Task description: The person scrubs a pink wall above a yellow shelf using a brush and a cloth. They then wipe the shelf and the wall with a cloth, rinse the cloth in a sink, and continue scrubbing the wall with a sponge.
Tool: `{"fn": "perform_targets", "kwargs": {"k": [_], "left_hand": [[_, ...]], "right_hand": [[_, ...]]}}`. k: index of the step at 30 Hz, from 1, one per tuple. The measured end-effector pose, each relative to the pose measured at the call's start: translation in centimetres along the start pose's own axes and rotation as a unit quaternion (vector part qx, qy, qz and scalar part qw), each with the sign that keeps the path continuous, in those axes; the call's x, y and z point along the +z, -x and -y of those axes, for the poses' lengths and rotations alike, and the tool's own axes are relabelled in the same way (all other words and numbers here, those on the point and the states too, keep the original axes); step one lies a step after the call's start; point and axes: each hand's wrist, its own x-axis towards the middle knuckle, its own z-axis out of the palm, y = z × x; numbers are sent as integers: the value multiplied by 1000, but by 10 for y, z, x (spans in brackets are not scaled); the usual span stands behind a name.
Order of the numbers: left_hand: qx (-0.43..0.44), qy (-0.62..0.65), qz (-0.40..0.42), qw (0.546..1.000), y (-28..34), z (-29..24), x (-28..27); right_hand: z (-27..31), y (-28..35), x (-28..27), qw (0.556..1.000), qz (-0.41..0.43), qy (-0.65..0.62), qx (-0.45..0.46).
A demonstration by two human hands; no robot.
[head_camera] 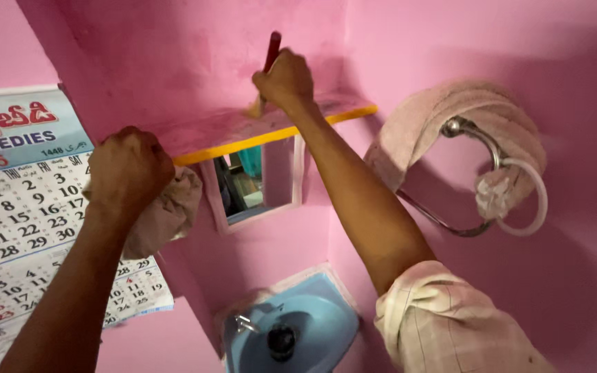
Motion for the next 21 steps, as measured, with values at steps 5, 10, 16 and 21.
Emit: {"fn": "perform_targets", "kwargs": {"k": [5,10,16,21], "left_hand": [[9,11,-28,999,1,-1,0],[9,-13,-12,1000,-3,0,-3],[-24,-46,67,996,-13,-7,-2],[9,-47,23,999,-6,-3,-4]], "right_hand": [[36,19,26,980,27,-182,-75],[8,2,8,995,-10,101,-23],[18,21,62,975,-42,-184,-120],[25,27,61,998,6,-31,-52]]}}
